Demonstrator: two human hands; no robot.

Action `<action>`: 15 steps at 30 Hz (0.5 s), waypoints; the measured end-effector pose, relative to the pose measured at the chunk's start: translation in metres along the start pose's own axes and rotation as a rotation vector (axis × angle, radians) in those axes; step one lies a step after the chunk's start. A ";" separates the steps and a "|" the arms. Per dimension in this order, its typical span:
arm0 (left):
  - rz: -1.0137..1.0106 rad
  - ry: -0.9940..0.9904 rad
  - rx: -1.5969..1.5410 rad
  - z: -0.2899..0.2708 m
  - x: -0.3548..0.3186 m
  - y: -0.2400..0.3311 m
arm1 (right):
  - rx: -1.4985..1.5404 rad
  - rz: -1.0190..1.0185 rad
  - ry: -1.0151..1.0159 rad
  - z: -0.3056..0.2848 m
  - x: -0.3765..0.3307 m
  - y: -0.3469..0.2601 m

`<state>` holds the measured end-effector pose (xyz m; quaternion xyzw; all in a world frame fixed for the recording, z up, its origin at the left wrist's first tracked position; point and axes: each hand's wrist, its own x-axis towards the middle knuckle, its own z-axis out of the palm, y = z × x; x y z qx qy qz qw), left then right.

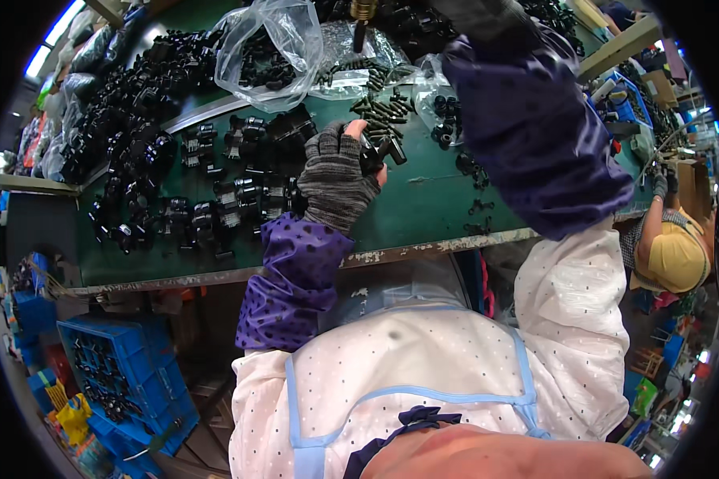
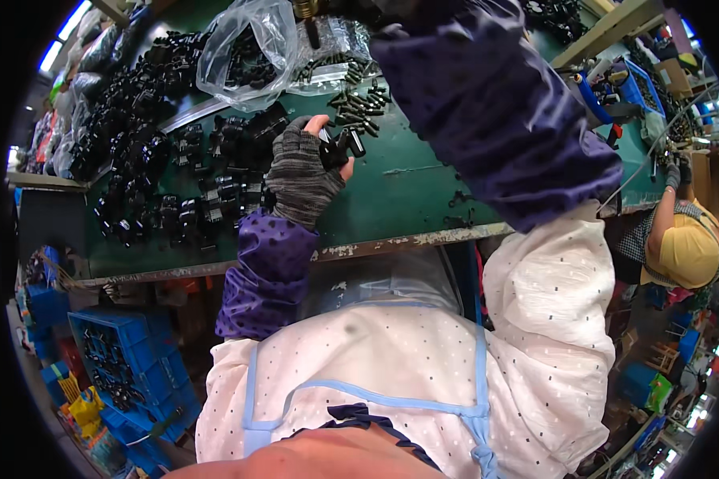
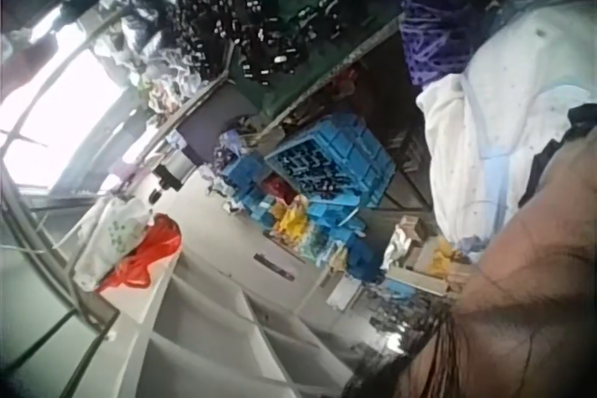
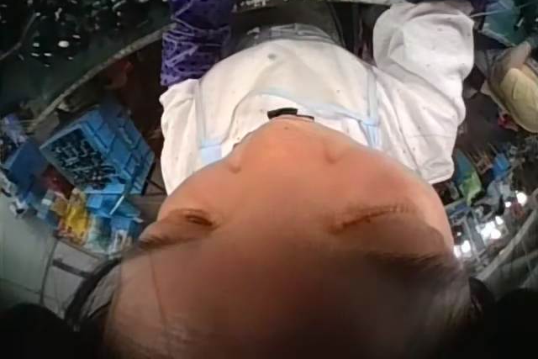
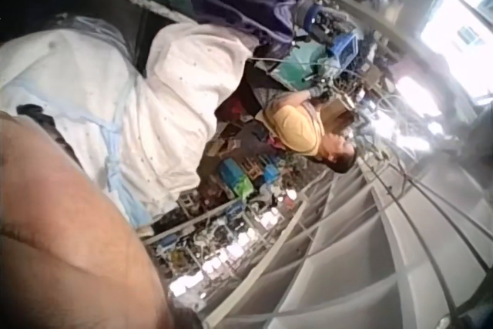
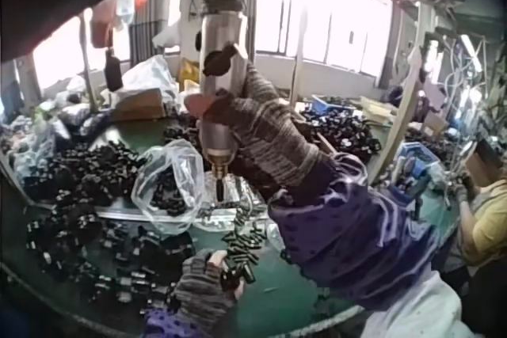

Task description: Assembling small mechanical hardware components using a power screwdriver at a factory workstation.

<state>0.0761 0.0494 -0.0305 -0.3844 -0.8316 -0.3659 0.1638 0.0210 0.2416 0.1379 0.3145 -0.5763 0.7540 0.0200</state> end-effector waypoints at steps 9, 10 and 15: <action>0.012 0.063 0.039 -0.007 -0.007 -0.011 | 0.101 -0.048 0.160 0.037 -0.025 0.024; 0.056 0.052 0.001 -0.005 0.001 0.001 | 0.057 -0.062 0.199 0.031 -0.036 0.011; 0.050 0.092 -0.018 -0.006 -0.004 -0.007 | 0.296 -0.118 0.033 0.000 -0.042 0.035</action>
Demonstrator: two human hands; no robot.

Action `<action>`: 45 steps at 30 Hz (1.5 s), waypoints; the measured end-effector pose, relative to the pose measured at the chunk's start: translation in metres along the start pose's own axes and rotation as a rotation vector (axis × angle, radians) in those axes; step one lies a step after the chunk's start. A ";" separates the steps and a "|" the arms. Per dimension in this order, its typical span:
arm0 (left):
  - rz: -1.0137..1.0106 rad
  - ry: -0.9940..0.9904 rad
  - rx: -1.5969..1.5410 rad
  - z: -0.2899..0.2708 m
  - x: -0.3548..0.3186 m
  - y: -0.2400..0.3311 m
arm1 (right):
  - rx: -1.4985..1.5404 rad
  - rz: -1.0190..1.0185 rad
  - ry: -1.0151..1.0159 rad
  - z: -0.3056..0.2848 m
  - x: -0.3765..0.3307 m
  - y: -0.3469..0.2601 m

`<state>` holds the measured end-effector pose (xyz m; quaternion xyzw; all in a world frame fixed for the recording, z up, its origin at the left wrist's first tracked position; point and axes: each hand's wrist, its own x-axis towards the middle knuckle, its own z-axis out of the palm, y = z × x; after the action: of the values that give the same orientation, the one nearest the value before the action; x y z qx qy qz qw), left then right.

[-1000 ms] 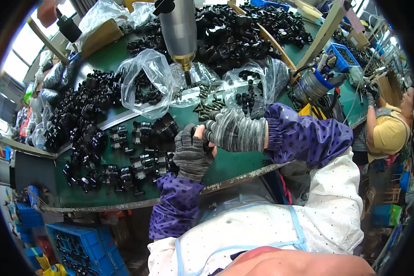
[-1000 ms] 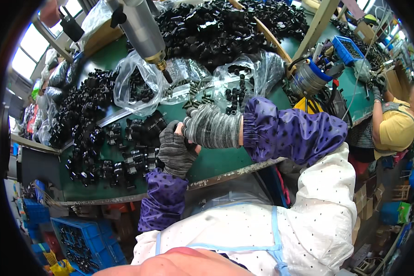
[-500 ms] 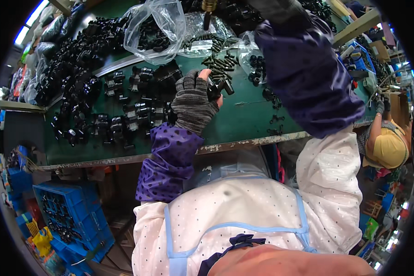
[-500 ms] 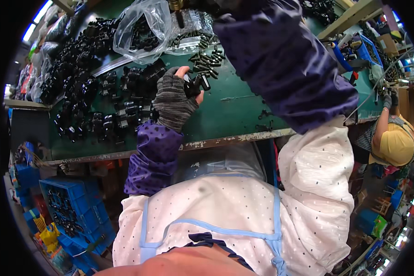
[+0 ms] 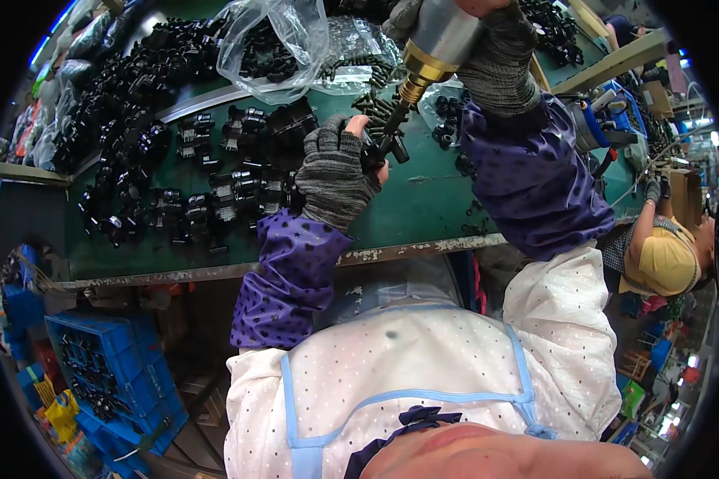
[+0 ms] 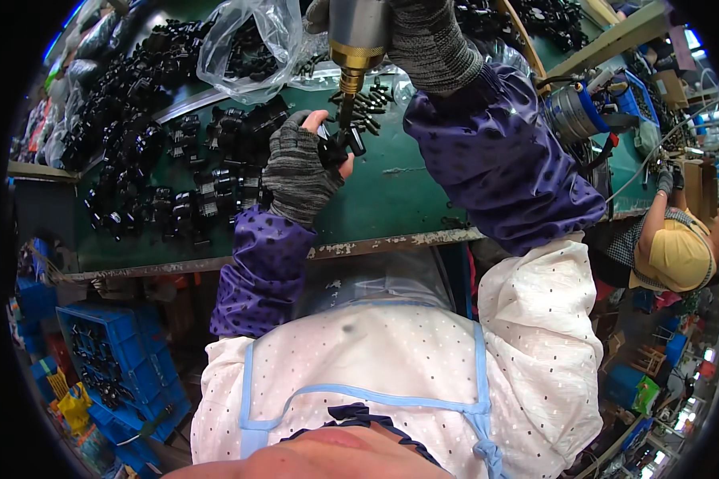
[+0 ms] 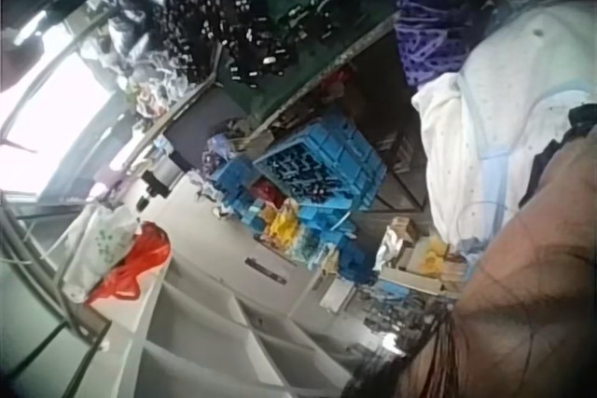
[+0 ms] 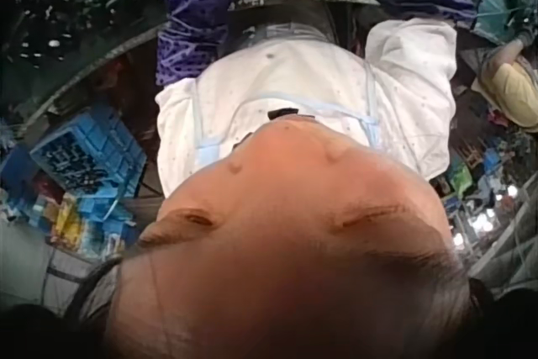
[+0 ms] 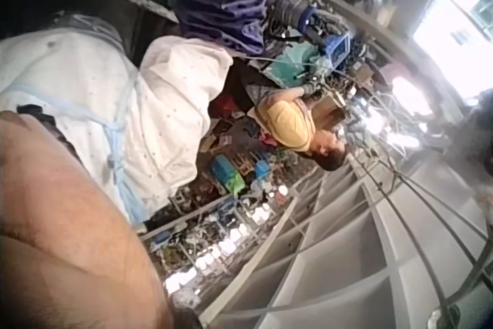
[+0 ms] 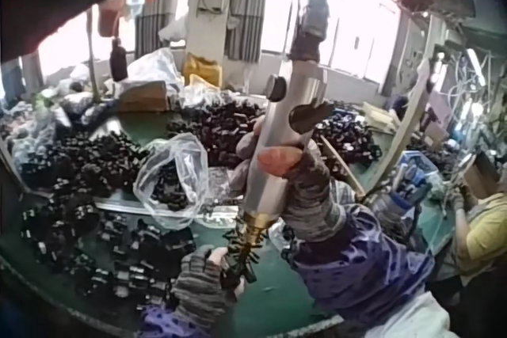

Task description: Assembling small mechanical hardware components using a power screwdriver at a factory workstation.

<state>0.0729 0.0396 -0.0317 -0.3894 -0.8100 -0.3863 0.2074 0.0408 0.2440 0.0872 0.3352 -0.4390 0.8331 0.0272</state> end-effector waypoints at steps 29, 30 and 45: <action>-0.018 -0.037 0.014 0.003 0.001 0.007 | 0.027 -0.064 -0.061 0.018 0.001 0.000; -0.029 -0.031 0.033 0.003 0.002 0.009 | 0.023 -0.048 0.039 0.023 -0.001 -0.001; -0.035 -0.188 -0.083 0.007 0.003 0.023 | -0.261 -0.064 0.010 0.011 -0.004 -0.013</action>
<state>0.0889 0.0552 -0.0233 -0.4179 -0.8160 -0.3848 0.1074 0.0538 0.2448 0.0986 0.3386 -0.5326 0.7693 0.0994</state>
